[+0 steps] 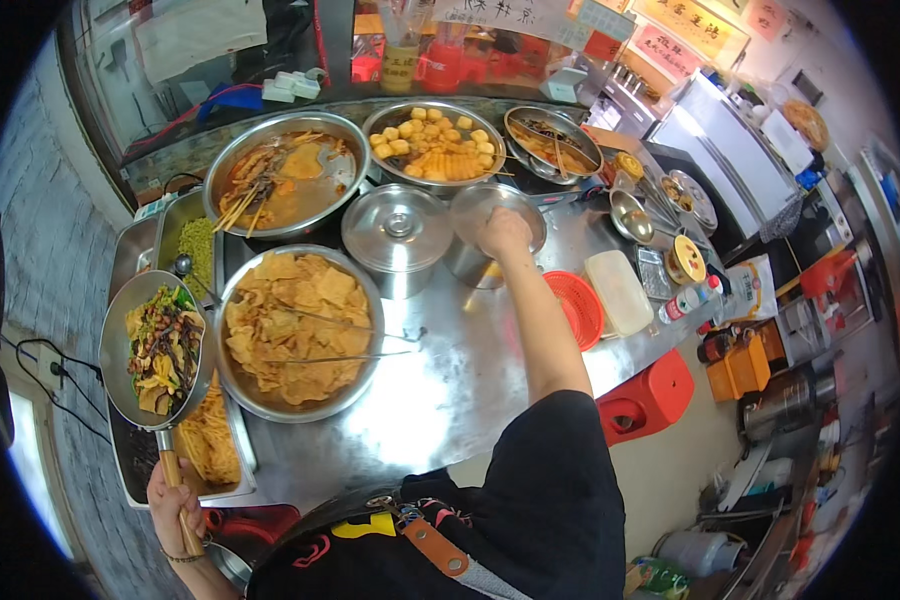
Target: The person assembles a noodle dish in a small metal pan by adding various ingredients from containers, including greens, tofu skin, and sauces, then transfers the contents into a serving bowl. The person repeats the process to prepare a second dish, adding noodles and vegetables from a large pot.
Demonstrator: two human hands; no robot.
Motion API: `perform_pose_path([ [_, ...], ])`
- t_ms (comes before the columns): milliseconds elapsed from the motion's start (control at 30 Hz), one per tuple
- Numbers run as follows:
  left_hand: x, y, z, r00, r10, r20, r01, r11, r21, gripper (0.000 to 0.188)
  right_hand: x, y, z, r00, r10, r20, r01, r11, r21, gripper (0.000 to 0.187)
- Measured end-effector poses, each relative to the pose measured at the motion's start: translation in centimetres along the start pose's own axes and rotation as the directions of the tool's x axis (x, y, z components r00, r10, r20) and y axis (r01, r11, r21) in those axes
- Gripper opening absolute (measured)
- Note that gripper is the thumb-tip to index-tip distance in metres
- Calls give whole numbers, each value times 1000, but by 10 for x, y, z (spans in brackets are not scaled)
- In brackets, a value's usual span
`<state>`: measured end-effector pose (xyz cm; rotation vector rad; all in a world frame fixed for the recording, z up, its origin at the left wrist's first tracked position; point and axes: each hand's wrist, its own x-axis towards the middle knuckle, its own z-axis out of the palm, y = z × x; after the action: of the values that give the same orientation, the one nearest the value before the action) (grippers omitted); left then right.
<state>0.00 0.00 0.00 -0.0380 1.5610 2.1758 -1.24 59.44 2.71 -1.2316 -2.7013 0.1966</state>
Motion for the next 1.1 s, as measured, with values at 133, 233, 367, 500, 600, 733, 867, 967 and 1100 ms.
perform_pose_path([
  [133, -37, -7, 62, 994, -34, -102, 33, 999, -14, 34, 31, 47, 55, 996, -87, -11, 86, 995, -54, 35],
  [233, -51, -10, 107, 991, -42, -124, 44, 999, 16, 35, 45, 41, 64, 982, -165, 94, 166, 986, -2, 32],
  [367, -50, -35, 145, 991, -103, -82, 101, 994, -34, 37, 39, 53, 34, 948, -196, 252, 195, 980, 29, 32],
  [500, -59, -41, 164, 992, -117, -47, 115, 993, -43, 36, -20, 71, -5, 885, -405, 230, 281, 858, 429, 22],
  [600, -50, -48, 171, 995, -95, -17, 94, 995, -25, 35, -87, 94, -4, 697, -645, 313, 333, 678, 655, 26],
  [733, -38, -48, 183, 994, -103, -31, 102, 994, -32, 35, -144, 90, 30, 524, -653, 546, 458, 757, 466, 34],
  [867, -38, -44, 192, 992, -118, -35, 116, 992, -44, 34, -151, 105, 101, 598, -668, 443, 630, 733, 256, 27],
  [967, -42, -42, 192, 993, -117, -31, 116, 993, -31, 35, -116, 87, 86, 584, -588, 560, 579, 785, 220, 22],
  [1100, -41, -46, 190, 993, -105, -50, 107, 994, 32, 35, -56, 16, 31, 738, -675, 7, 603, 664, 441, 24],
])
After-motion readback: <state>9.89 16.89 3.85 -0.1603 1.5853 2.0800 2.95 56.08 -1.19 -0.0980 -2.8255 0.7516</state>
